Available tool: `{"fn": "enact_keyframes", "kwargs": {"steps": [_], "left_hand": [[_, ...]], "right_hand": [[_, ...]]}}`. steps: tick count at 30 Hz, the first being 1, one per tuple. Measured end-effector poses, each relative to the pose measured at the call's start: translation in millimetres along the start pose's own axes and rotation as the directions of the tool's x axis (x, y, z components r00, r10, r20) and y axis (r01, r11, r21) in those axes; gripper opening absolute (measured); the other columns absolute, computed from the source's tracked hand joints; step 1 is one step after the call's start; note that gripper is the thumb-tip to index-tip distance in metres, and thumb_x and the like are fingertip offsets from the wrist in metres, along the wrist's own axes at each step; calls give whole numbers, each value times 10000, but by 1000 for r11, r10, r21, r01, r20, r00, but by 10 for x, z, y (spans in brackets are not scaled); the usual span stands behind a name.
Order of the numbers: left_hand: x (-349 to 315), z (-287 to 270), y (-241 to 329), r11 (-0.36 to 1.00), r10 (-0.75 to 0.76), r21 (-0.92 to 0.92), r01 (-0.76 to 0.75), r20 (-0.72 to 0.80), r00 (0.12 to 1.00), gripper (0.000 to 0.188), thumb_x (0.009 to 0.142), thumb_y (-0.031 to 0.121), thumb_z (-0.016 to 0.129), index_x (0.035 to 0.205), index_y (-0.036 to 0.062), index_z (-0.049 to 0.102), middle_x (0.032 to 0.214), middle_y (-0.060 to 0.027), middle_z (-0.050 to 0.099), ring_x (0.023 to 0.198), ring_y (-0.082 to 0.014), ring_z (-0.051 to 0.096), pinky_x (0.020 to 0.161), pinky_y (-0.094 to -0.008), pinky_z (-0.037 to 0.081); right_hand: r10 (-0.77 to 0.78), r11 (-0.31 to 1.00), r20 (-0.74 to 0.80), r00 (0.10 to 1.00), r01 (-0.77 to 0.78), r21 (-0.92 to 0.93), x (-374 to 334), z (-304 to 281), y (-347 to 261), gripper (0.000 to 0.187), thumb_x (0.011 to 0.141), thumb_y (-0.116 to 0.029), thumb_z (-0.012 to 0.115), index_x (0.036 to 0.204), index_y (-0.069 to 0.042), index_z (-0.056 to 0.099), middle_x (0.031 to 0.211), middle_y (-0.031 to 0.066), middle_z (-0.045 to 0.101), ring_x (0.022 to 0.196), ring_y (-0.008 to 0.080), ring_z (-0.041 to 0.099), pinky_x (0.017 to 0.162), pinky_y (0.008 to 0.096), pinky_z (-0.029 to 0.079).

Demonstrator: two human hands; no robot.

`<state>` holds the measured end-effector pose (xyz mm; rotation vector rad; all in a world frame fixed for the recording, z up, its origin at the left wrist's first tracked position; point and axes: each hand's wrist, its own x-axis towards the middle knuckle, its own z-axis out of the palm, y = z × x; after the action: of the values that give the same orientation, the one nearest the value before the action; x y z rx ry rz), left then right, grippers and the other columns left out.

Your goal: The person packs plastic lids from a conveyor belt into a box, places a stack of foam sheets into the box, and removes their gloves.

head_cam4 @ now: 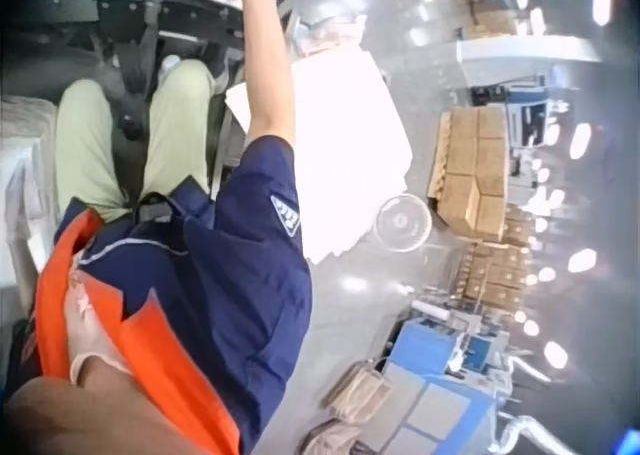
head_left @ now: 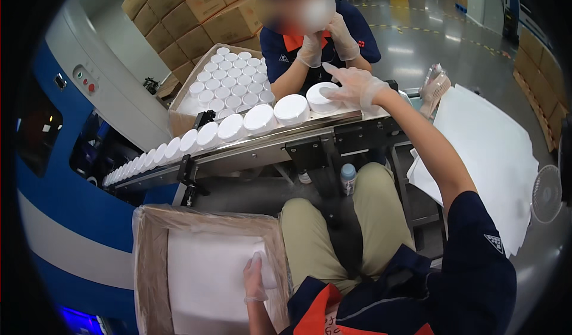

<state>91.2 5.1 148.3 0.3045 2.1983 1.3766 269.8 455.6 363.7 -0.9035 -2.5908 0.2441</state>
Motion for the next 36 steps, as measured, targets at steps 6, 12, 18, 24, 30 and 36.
{"fn": "enact_keyframes", "kwargs": {"steps": [6,12,18,24,30,36], "left_hand": [[-211,188,595,981,47,-195,-27,97,994,372,865,301,507,1029,-30,543,896,-49,561,791,-129,516,713,-264,419],[-519,322,1128,963,190,-235,-135,232,954,489,909,379,386,1157,-37,457,1041,-105,540,942,-185,533,821,-316,425],[-732,969,1523,660,560,-688,-301,183,808,721,878,564,285,1264,-45,308,1263,-166,390,1160,-248,378,984,-380,292],[-897,1465,1704,552,673,-811,-193,297,678,803,844,631,248,1306,-27,251,1300,-153,347,1173,-262,369,992,-380,288],[-1005,1668,1866,555,662,-796,-241,247,707,917,770,696,340,1348,9,156,1284,-134,369,1205,-270,341,1002,-397,269],[-856,1677,1652,690,625,-660,-295,339,703,1000,723,739,381,1363,18,115,1315,-126,330,1232,-275,310,1007,-416,245]], "right_hand": [[10,994,280,960,-40,100,125,-12,96,695,793,-616,361,1104,-17,524,1088,187,545,1004,304,533,889,360,383],[-193,962,-527,828,266,64,-112,21,103,475,832,-389,498,1149,-35,511,1082,161,546,1011,296,511,899,370,385],[-462,685,-180,868,479,550,-1208,246,-780,1024,579,-405,752,1346,-5,203,1262,217,365,1167,343,376,990,377,301],[-318,499,-78,945,237,834,-1536,262,-970,1070,576,-339,773,1352,14,127,1259,215,337,1101,345,411,958,349,324],[-229,606,-145,963,257,753,-1628,-85,-948,1052,556,-398,741,1361,-45,164,1139,211,425,1056,346,433,929,381,336],[-220,483,-259,940,336,809,-1541,10,-840,1039,442,-369,803,1286,-17,309,1146,163,448,1087,325,424,942,373,331]]}}
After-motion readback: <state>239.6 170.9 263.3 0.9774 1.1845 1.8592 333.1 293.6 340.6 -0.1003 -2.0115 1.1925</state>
